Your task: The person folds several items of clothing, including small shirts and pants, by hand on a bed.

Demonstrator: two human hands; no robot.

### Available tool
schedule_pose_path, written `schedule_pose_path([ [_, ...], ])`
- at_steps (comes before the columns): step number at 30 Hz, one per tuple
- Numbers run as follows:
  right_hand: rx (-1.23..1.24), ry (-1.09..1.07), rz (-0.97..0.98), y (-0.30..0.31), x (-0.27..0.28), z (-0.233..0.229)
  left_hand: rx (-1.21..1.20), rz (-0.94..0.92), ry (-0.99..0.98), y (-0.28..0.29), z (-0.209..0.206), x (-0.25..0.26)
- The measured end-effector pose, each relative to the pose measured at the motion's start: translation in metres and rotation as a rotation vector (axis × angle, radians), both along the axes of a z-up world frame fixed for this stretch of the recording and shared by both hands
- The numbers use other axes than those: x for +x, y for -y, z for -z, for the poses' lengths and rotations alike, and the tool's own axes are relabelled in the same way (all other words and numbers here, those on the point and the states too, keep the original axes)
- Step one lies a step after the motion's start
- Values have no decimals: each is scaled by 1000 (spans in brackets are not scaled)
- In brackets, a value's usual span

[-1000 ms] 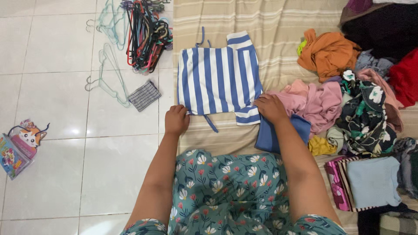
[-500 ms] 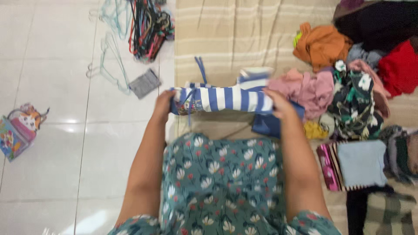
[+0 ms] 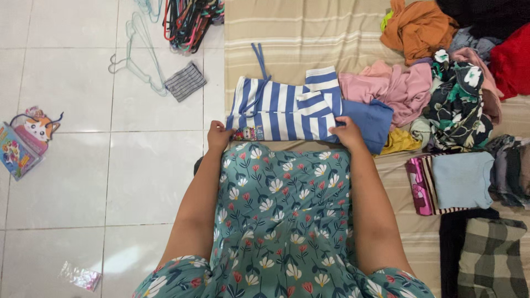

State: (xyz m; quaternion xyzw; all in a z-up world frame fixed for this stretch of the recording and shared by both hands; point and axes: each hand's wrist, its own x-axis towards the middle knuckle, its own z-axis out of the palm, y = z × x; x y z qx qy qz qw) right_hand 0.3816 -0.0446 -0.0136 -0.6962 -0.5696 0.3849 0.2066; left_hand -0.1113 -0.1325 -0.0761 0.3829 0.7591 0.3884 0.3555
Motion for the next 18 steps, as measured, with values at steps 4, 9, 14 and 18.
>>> schedule_pose_path([
  [4,7,17,6,4,0,0,4,27,64,2,2,1],
  [9,136,-104,-26,12,2,-18,-28,-10,135,4,-12,-2],
  [14,229,-515,1,6,13,-104,302,27,338,-16,-89,-32],
  [18,433,-576,32,-10,12,-199,549,124,512,-51,-206,-53],
])
